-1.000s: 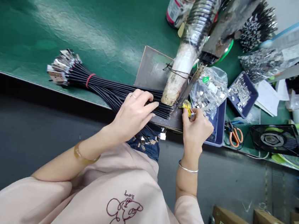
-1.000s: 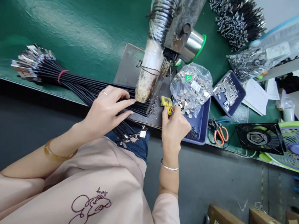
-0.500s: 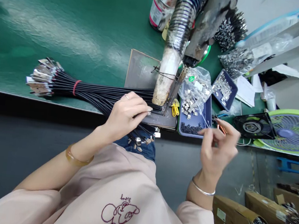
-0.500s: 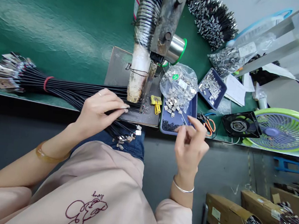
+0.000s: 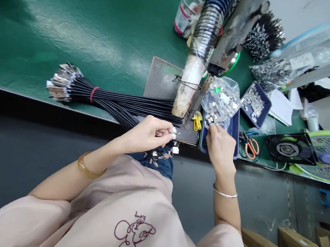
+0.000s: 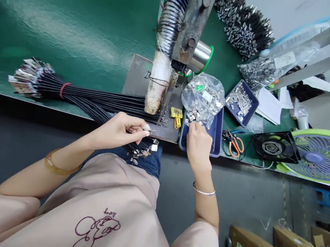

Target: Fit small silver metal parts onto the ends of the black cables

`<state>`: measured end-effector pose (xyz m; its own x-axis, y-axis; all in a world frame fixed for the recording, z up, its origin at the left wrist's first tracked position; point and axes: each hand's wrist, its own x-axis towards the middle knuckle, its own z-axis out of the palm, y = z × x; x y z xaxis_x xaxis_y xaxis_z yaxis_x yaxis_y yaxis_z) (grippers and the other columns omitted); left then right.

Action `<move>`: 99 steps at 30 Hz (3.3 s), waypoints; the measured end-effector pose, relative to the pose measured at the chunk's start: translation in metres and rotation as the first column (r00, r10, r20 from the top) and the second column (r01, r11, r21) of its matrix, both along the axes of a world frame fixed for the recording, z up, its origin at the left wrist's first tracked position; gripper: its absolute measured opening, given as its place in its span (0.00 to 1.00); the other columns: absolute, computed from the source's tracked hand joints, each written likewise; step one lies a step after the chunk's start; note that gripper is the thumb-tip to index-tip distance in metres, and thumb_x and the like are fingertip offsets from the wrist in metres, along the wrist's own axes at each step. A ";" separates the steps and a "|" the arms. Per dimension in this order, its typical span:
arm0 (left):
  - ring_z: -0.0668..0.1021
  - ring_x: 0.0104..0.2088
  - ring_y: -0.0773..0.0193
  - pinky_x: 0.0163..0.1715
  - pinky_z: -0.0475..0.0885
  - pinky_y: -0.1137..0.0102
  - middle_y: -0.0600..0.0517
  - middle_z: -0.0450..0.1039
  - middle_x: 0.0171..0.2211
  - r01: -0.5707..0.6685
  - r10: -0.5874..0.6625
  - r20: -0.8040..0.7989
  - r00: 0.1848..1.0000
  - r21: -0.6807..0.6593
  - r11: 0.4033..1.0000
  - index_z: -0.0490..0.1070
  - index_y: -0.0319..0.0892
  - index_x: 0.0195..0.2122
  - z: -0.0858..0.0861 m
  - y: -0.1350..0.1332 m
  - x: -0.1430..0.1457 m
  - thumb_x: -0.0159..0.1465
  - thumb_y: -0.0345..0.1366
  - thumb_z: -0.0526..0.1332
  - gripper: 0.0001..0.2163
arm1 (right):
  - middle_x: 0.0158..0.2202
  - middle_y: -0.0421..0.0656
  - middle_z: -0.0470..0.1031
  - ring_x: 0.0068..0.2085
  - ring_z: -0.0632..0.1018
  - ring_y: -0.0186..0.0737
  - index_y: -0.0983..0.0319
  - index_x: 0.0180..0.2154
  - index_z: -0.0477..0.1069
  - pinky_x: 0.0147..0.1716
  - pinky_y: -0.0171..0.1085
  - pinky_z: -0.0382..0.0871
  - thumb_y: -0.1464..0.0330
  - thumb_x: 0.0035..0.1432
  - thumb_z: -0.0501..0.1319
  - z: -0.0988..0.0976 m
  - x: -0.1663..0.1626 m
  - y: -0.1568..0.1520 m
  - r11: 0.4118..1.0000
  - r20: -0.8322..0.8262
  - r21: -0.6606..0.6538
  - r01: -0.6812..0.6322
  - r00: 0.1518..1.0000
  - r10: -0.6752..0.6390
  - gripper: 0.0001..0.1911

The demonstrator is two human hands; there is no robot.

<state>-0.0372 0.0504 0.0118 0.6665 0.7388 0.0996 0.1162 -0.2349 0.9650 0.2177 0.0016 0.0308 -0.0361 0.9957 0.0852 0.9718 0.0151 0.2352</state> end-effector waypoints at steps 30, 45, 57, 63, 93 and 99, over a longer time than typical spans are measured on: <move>0.67 0.21 0.72 0.22 0.61 0.76 0.55 0.67 0.19 -0.156 0.151 -0.054 0.987 -0.092 0.984 0.72 0.36 0.28 0.007 -0.007 0.016 0.62 0.31 0.59 0.07 | 0.45 0.43 0.81 0.46 0.83 0.41 0.57 0.42 0.74 0.45 0.45 0.82 0.76 0.61 0.63 -0.036 -0.081 -0.041 0.824 -0.818 0.545 0.153 0.314 0.483 0.10; 0.64 0.21 0.74 0.21 0.59 0.78 0.55 0.67 0.20 -0.128 0.132 0.017 0.991 -0.159 0.979 0.76 0.35 0.26 0.002 -0.005 0.013 0.57 0.31 0.64 0.05 | 0.42 0.42 0.81 0.42 0.84 0.40 0.57 0.38 0.73 0.42 0.42 0.81 0.73 0.62 0.63 -0.026 -0.080 -0.040 0.866 -0.865 0.457 0.205 0.330 0.378 0.05; 0.72 0.25 0.69 0.25 0.66 0.76 0.53 0.71 0.23 -0.174 0.187 0.058 0.981 -0.173 0.969 0.74 0.36 0.28 0.002 -0.008 0.017 0.61 0.32 0.61 0.07 | 0.45 0.45 0.81 0.45 0.83 0.40 0.58 0.40 0.70 0.43 0.44 0.83 0.74 0.63 0.61 -0.037 -0.079 -0.036 0.830 -0.805 0.526 0.186 0.422 0.416 0.06; 0.73 0.26 0.68 0.25 0.67 0.75 0.53 0.72 0.24 -0.285 0.296 0.059 0.953 -0.144 0.948 0.73 0.38 0.26 -0.001 -0.011 0.022 0.61 0.33 0.62 0.07 | 0.45 0.44 0.81 0.46 0.83 0.41 0.57 0.39 0.70 0.43 0.44 0.83 0.74 0.62 0.62 -0.039 -0.077 -0.031 0.835 -0.734 0.546 0.070 0.521 0.436 0.06; 0.62 0.21 0.72 0.21 0.59 0.75 0.56 0.64 0.19 -0.344 0.345 -0.001 0.939 -0.056 0.937 0.72 0.38 0.23 0.000 -0.017 0.027 0.60 0.31 0.60 0.09 | 0.43 0.42 0.84 0.41 0.85 0.39 0.56 0.40 0.71 0.40 0.37 0.83 0.77 0.57 0.66 -0.036 -0.077 -0.029 0.737 -0.526 0.675 -0.030 0.682 0.509 0.12; 0.68 0.24 0.70 0.24 0.62 0.75 0.53 0.71 0.23 -0.279 0.279 0.003 0.960 0.000 0.960 0.75 0.38 0.26 0.001 -0.017 0.021 0.61 0.32 0.61 0.07 | 0.43 0.43 0.82 0.40 0.85 0.37 0.59 0.35 0.74 0.35 0.33 0.82 0.75 0.60 0.65 -0.023 -0.078 -0.027 0.904 -0.871 0.389 0.177 0.390 0.298 0.05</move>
<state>-0.0159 0.0338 0.0132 0.4331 0.8955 0.1023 0.1741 -0.1944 0.9653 0.1401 -0.0259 0.0074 0.2388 0.8635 0.4443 0.5944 0.2318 -0.7700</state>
